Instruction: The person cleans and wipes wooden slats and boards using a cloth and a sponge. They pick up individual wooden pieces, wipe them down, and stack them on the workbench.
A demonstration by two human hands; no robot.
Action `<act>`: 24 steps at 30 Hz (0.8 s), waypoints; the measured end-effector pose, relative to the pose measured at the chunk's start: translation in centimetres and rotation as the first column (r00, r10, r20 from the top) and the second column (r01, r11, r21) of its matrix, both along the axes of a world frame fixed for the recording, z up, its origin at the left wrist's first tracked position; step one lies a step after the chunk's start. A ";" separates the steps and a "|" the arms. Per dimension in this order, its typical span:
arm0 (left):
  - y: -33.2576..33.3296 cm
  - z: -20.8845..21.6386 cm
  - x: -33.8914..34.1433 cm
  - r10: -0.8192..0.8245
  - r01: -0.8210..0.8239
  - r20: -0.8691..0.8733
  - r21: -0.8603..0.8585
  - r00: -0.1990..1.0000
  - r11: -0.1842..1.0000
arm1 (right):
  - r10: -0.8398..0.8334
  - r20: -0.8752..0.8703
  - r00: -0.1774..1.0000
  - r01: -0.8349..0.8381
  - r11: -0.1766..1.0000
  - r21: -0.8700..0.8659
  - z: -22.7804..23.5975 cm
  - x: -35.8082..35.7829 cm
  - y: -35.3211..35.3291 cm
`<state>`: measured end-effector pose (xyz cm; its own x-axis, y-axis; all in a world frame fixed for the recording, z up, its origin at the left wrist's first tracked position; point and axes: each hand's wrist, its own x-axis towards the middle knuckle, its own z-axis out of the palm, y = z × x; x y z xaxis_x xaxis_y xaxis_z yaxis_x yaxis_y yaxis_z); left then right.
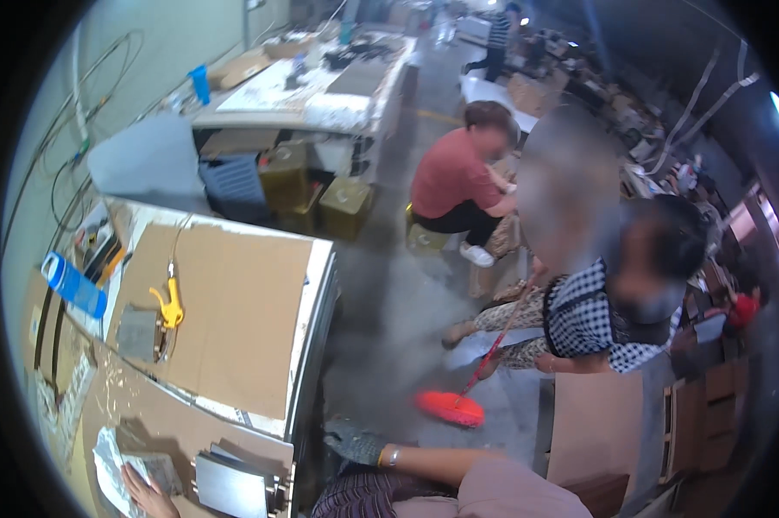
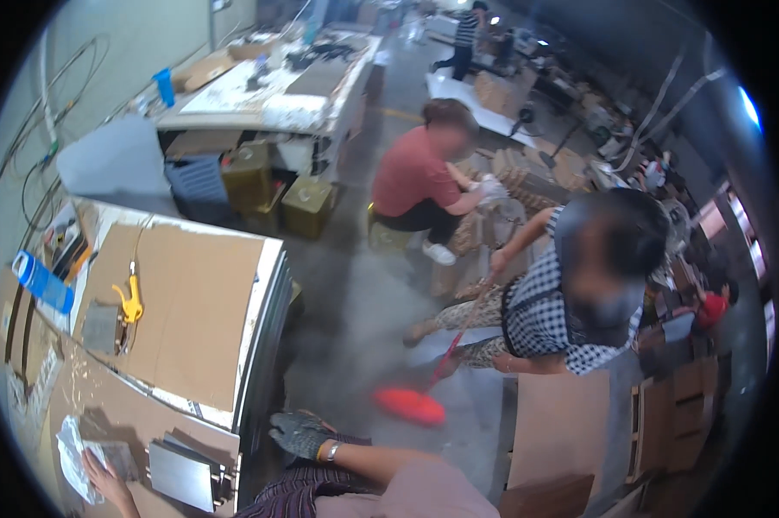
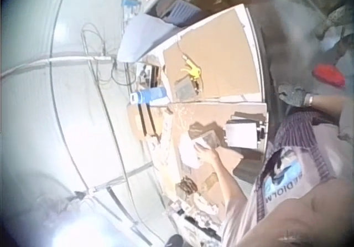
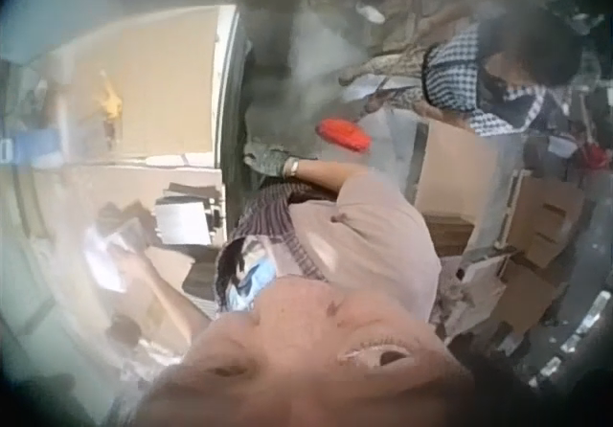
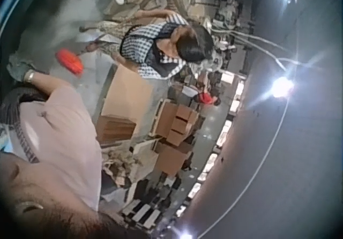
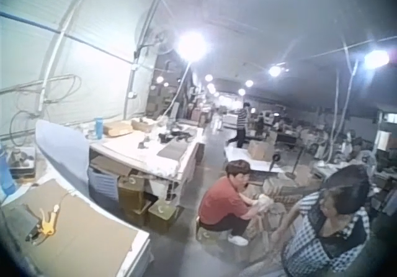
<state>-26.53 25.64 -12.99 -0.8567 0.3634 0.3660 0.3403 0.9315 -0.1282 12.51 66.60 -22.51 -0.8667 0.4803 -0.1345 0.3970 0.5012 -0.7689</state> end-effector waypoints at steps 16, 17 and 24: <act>4.9 3.2 2.9 0.129 -0.124 0.092 -0.064 0.987 0.990 | 0.182 0.699 0.692 -0.301 0.952 0.049 -12.4 29.2 -2.0; 6.3 1.1 1.9 0.064 -0.063 0.091 -0.009 0.994 0.998 | -0.098 0.715 0.692 0.058 0.995 0.081 -18.2 31.9 -1.6; 3.7 0.8 0.6 0.110 -0.108 0.059 -0.047 0.992 0.993 | 0.046 0.554 0.831 -0.109 0.991 0.080 -16.3 24.8 3.2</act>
